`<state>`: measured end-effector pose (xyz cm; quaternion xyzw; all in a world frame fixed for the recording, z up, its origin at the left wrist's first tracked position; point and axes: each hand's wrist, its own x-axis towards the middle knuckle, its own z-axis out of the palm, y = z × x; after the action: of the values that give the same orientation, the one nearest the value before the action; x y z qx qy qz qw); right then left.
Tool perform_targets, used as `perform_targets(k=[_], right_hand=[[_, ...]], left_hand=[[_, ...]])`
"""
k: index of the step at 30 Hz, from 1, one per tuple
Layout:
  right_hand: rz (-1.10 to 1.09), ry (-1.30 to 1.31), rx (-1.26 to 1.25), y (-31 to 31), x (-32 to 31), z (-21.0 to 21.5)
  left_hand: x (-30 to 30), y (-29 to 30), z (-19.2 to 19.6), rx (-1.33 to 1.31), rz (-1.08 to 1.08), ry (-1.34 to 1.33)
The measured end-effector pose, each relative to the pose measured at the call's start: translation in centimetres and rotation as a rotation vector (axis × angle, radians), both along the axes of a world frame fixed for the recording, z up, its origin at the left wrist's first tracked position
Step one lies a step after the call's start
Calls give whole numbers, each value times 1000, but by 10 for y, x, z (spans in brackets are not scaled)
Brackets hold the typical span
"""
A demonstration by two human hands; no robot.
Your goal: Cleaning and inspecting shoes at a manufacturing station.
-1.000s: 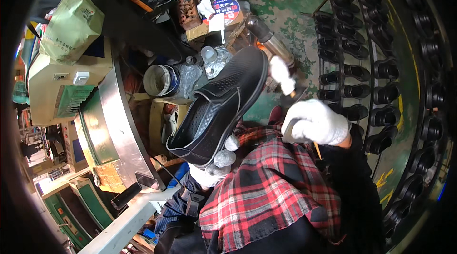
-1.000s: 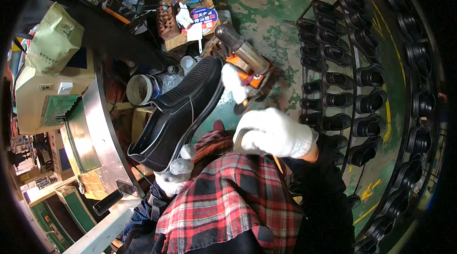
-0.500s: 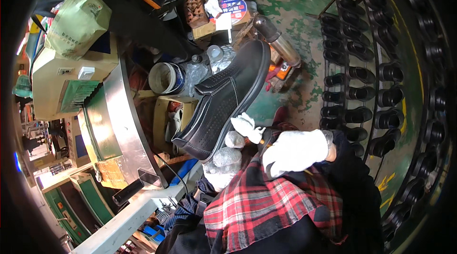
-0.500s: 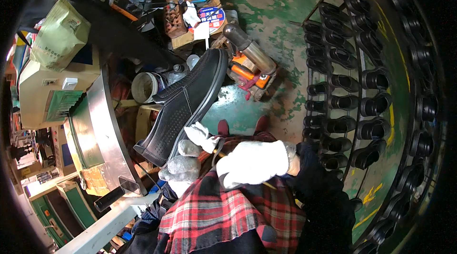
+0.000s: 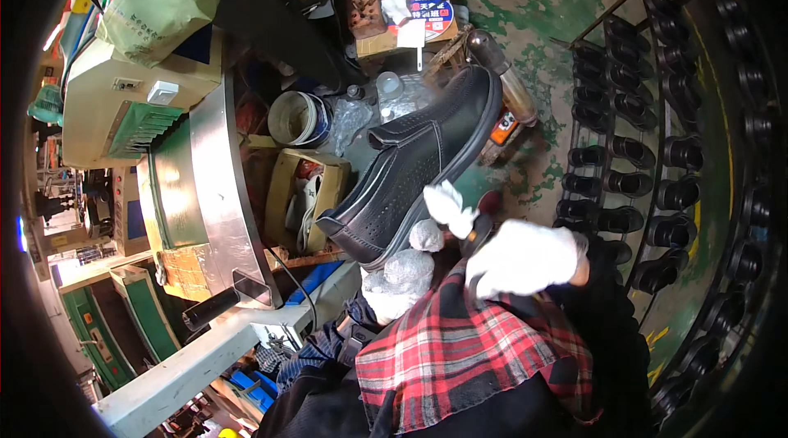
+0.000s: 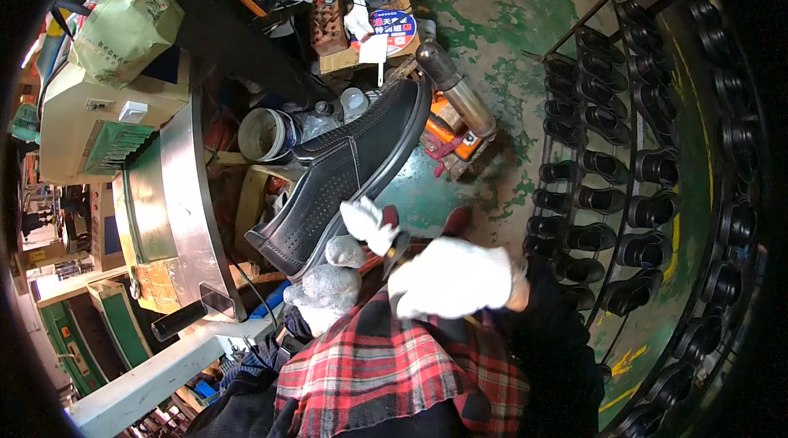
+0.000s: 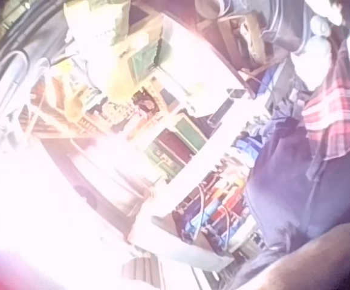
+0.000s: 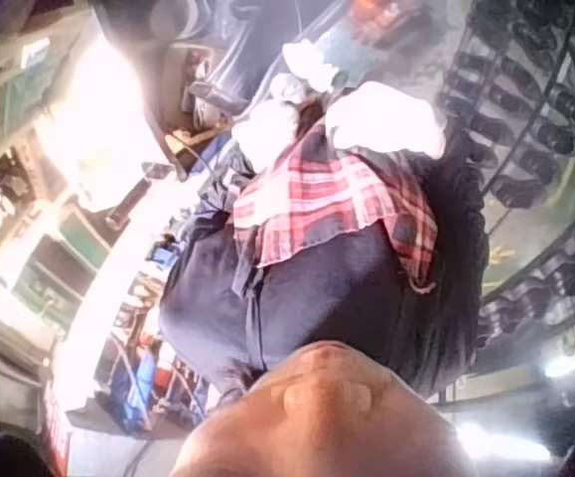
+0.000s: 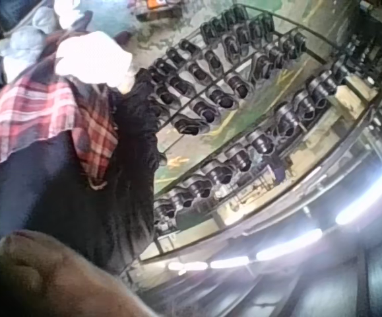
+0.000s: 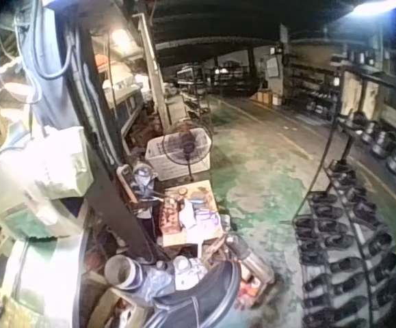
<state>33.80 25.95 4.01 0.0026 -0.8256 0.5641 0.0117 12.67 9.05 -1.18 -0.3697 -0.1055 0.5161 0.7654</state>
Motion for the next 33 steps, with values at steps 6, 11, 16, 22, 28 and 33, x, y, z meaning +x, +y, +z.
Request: perform_targets(k=[6, 11, 16, 22, 28, 33], right_hand=[[14, -59, 22, 7, -3, 12], [-562, 236, 379, 33, 30, -18], [-1227, 566, -711, 48, 33, -41], [-627, 1036, -1610, 62, 29, -83], [-1159, 827, -2471, 39, 40, -102], [-1485, 361, -1930, 17, 40, -97]], left_hand=[[-2, 3, 1, -24, -72, 240], [1, 20, 8, 248, -30, 32], [-6, 22, -13, 433, -268, -475], [-20, 8, 15, 475, -385, 1143], [-29, 16, 15, 170, -243, 504], [-21, 50, 46, 430, -208, 1762]])
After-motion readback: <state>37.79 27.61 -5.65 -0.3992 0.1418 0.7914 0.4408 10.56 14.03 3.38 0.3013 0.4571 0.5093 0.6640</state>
